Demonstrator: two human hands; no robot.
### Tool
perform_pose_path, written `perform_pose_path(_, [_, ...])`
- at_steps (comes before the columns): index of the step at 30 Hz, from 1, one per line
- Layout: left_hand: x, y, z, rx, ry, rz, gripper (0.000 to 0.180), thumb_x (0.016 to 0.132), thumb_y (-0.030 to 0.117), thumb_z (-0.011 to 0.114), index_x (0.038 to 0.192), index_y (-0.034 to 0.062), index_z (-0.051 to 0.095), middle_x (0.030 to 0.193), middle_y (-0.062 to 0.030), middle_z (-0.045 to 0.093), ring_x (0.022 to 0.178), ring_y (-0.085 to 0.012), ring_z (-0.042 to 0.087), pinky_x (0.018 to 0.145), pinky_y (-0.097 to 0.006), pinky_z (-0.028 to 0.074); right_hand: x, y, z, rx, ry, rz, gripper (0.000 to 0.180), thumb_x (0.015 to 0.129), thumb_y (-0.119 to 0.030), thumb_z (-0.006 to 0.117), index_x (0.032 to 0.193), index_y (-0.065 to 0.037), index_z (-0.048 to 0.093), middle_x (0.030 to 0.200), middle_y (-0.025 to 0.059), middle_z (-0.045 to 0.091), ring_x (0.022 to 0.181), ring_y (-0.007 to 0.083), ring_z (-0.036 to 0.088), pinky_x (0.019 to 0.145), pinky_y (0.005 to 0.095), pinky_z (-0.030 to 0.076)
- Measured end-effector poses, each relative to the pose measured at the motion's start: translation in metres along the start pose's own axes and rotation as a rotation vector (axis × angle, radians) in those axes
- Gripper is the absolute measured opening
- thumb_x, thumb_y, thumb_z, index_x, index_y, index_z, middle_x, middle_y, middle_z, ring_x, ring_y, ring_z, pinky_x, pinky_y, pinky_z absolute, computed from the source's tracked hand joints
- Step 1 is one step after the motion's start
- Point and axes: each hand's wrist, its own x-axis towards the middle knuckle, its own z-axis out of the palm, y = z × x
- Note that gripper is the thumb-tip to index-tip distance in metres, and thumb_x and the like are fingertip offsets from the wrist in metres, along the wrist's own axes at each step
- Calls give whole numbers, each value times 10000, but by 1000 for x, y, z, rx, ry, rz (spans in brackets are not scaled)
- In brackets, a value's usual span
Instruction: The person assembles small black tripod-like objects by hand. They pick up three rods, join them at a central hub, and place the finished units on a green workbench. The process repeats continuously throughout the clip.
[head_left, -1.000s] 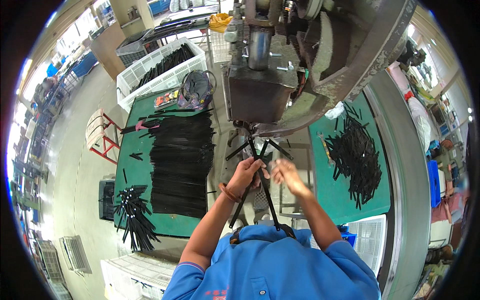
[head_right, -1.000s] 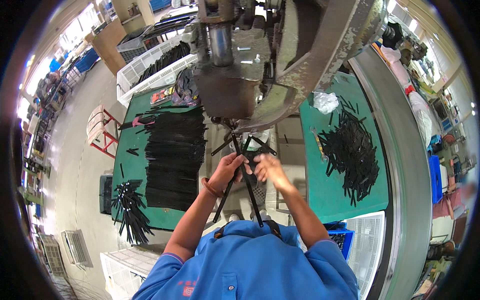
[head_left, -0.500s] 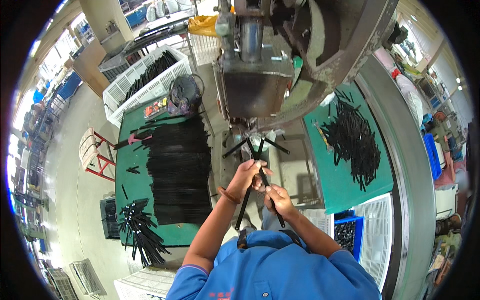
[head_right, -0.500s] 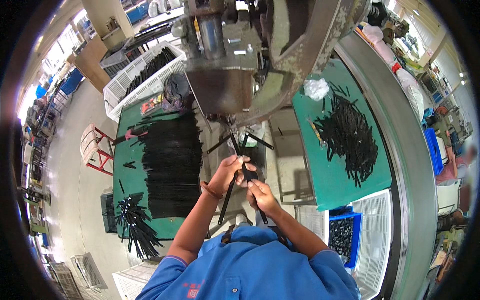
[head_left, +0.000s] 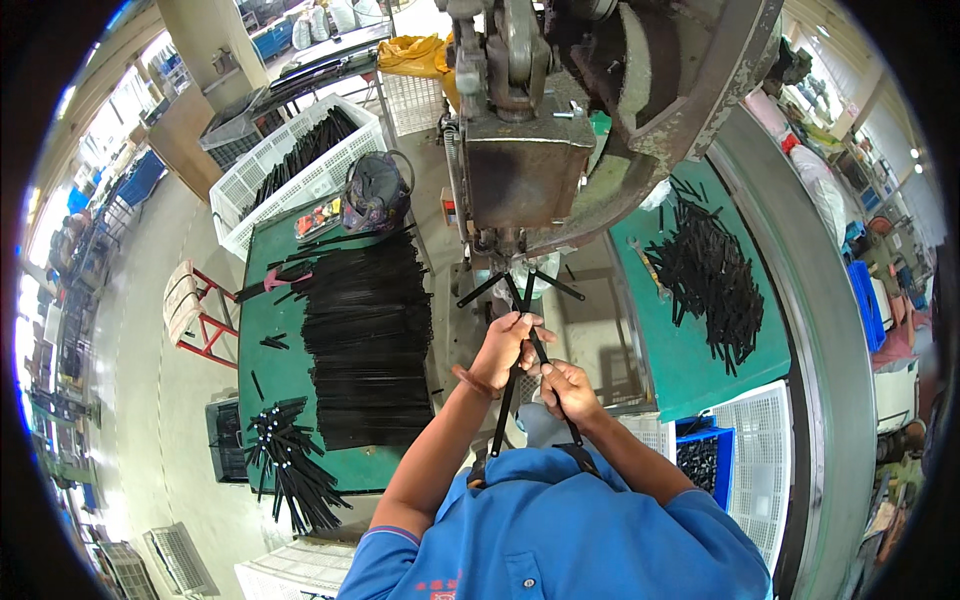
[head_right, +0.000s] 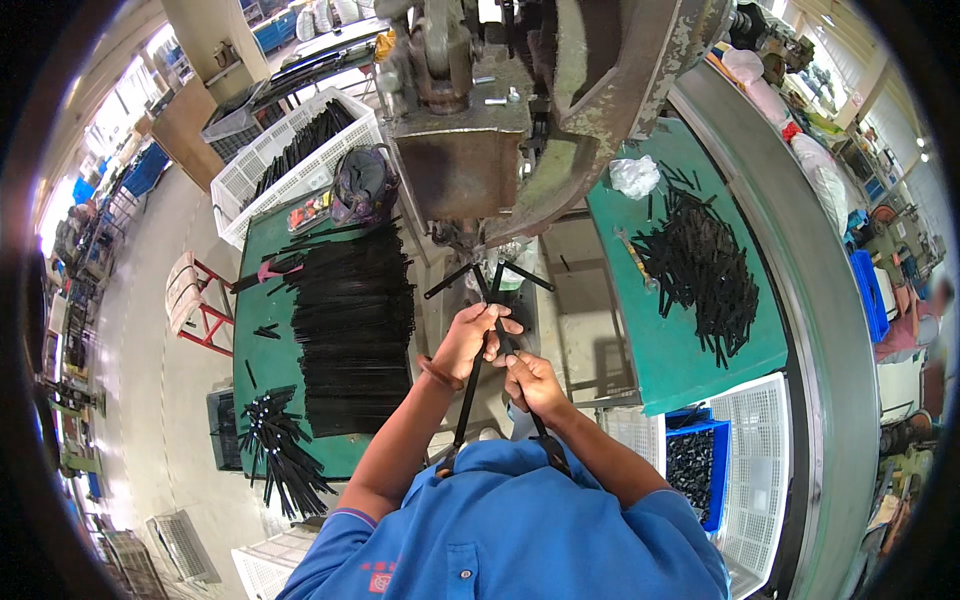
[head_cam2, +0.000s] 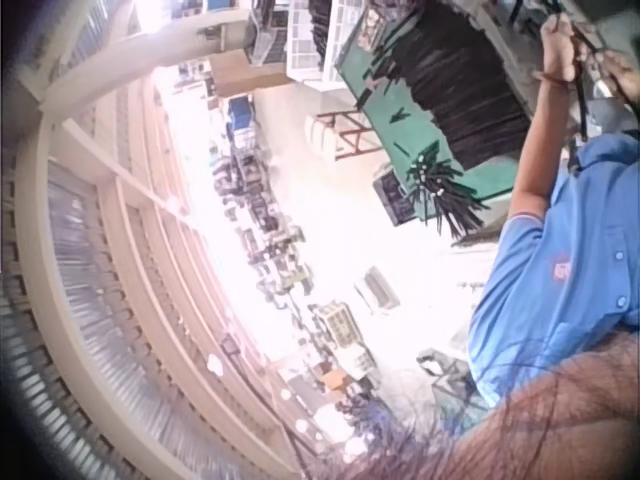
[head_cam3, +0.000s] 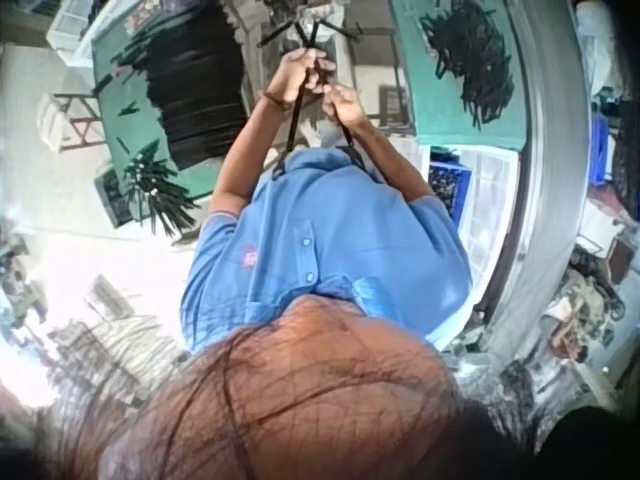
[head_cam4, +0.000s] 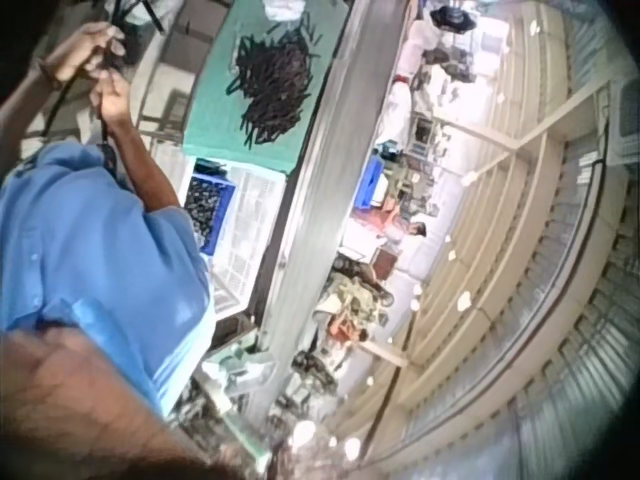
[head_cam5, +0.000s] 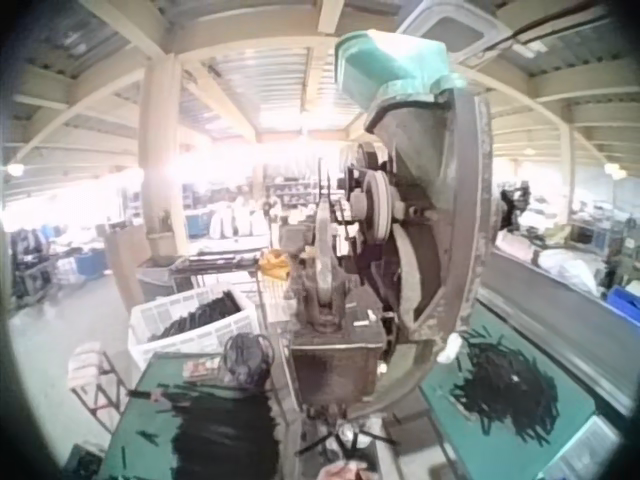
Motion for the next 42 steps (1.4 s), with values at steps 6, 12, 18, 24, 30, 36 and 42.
perform_pose_path(6, [-18,19,16,75,81,96,254,975,236,428,1026,13,539,776,-93,648,447,-66,447,403,-208,364,-3,-10,7,-40,-42,-87,244,989,-250,416,991,-50,555,535,4,445,362,78,348,338,232,277])
perform_pose_path(12, [-42,-39,-58,311,599,278,251,918,282,535,836,46,563,641,-64,595,486,-113,466,457,-257,372,34,30,24,-558,-442,143,285,959,-272,447,1020,-15,553,730,94,612,658,183,613,608,313,483])
perform_pose_path(18, [-187,-87,-213,961,1471,86,298,792,319,662,852,38,583,803,-182,630,735,-392,606,615,-443,482,103,87,38,-1312,-514,-298,281,856,-279,535,1039,-77,604,992,139,608,904,321,602,776,405,493])
perform_pose_path(24, [-335,-89,-330,1184,1749,-352,412,859,218,554,1242,82,492,1050,-199,609,936,-375,591,783,-446,479,204,127,107,-1469,-387,-595,161,808,-185,596,929,-81,572,951,100,560,913,283,579,766,398,501])
perform_pose_path(30, [-368,-125,-413,1236,1713,-389,480,780,65,607,1245,60,488,1174,-183,511,1052,-372,510,900,-418,434,204,165,159,-1558,-513,-733,285,739,-211,686,970,-92,572,955,80,531,932,249,540,757,362,476])
perform_pose_path(36, [-359,-154,-420,1323,1627,-262,499,743,56,639,1225,68,509,1241,-114,490,1122,-341,458,951,-409,398,175,191,147,-1620,-314,-790,311,693,-212,725,923,-80,564,1029,75,506,997,262,487,819,382,415])
perform_pose_path(42, [-368,-160,-424,1301,1524,-118,475,729,30,634,1191,57,527,1245,-117,486,1130,-347,450,969,-409,384,169,210,117,-1515,-278,-752,179,733,-145,674,846,-93,545,984,73,532,921,254,535,776,380,426])
